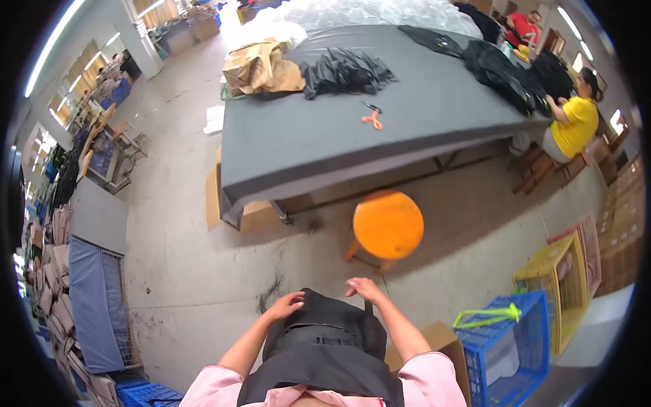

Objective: Manually trimming loose threads from black industrial fabric pieces using small snips.

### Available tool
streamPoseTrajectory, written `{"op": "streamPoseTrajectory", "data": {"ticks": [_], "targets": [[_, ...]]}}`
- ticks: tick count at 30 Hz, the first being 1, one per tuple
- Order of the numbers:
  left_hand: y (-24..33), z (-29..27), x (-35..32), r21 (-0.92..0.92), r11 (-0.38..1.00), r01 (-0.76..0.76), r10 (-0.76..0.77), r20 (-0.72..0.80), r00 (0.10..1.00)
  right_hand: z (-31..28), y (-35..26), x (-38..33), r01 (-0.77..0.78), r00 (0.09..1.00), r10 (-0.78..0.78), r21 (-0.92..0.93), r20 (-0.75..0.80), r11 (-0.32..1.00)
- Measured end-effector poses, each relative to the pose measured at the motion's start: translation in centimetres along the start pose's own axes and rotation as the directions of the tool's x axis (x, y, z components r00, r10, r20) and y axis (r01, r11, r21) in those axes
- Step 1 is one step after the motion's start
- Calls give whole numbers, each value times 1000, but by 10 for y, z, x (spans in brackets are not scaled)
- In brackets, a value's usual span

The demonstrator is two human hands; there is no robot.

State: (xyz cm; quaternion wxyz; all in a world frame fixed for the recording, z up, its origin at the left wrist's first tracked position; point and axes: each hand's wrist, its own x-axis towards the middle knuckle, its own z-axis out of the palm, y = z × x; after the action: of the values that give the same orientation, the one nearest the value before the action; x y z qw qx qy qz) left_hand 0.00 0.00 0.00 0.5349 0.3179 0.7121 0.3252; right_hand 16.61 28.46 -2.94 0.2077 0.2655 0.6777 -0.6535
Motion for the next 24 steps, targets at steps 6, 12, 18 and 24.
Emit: {"op": "streamPoseTrajectory", "data": {"ticks": [6,12,18,24], "targets": [[13,-163,48,-474,878,74,-332,-490,806,-64,-160,132,256,957,-288,376,30,890],[155,-274,184,-427,867,-257,35,-462,886,-96,-115,212,-133,984,148,142,-96,981],[263,-370,277,-237,916,-324,278,-208,938,-123,-172,253,-100,875,81,-15,-477,995],[287,-406,329,-159,917,-367,306,-310,900,-145,-206,251,-381,780,115,-321,-615,867]]}}
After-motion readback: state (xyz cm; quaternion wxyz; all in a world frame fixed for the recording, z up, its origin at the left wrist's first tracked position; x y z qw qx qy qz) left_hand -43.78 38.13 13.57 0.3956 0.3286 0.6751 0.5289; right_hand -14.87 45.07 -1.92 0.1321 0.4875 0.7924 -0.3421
